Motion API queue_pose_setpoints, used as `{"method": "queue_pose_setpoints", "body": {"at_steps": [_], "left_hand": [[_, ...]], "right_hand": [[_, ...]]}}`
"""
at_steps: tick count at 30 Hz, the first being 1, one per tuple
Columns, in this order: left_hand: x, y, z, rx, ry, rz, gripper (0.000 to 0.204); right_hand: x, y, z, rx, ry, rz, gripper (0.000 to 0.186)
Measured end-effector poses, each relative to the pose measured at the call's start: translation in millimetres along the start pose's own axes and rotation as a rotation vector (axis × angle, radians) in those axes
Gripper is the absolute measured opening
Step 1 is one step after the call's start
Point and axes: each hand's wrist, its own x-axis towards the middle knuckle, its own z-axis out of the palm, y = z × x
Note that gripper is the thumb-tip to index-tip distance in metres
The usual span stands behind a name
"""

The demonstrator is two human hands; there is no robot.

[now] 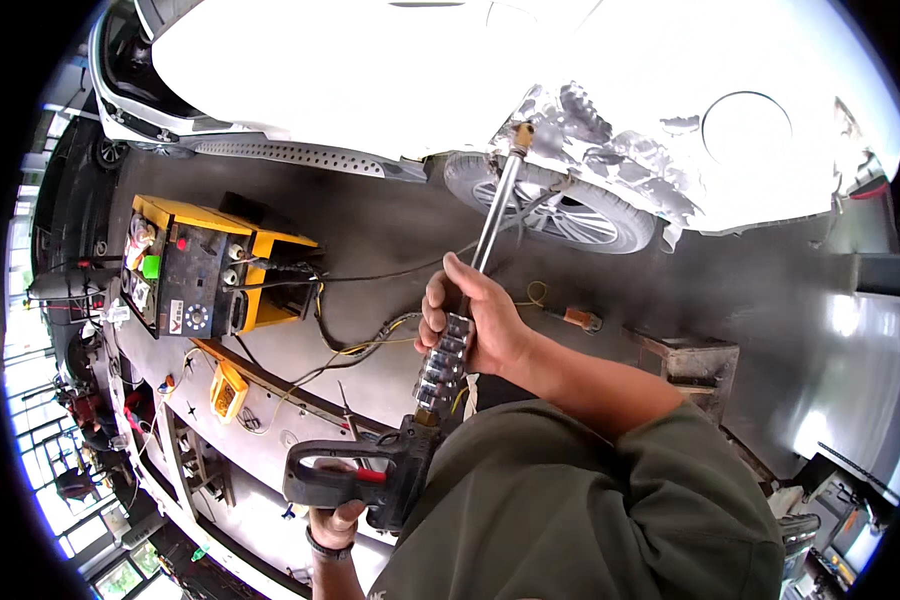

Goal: The person uses a dent puller on a white car by welding the tool to the metal and sliding a weight along the shaft to pull the dented surface. They repeat this action across an area of the car's body panel where the paint has been removed.

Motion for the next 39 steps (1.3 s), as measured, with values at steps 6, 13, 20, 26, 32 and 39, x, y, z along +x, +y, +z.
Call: {"method": "queue_pose_setpoints", "body": {"at_steps": [6,13,20,26,32,39], "left_hand": [[9,6,-1,-0.017,-0.233,0.179,0.059],[5,15,28,0.003,-0.018,0.216,0.052],[4,19,72,0.134,-0.110,0.297,0.039],[-7,26,113,0.154,-0.042,0.303,0.040],[-18,14,105,0.177,0.021,0.308,0.042],[-29,9,104,0.110,0.094,0.298,0.043]], "right_hand": [[1,20,-6,0.077,-0.040,-0.077,0.043],[19,-5,2,0.125,-0.008,0.039,0.043],[22,-35,-11,0.174,-0.070,0.125,0.040],[19,-51,-17,0.202,-0.117,0.157,0.040],[16,-53,-20,0.198,-0.098,0.173,0.041],[14,-55,-22,0.210,-0.122,0.187,0.040]]}}
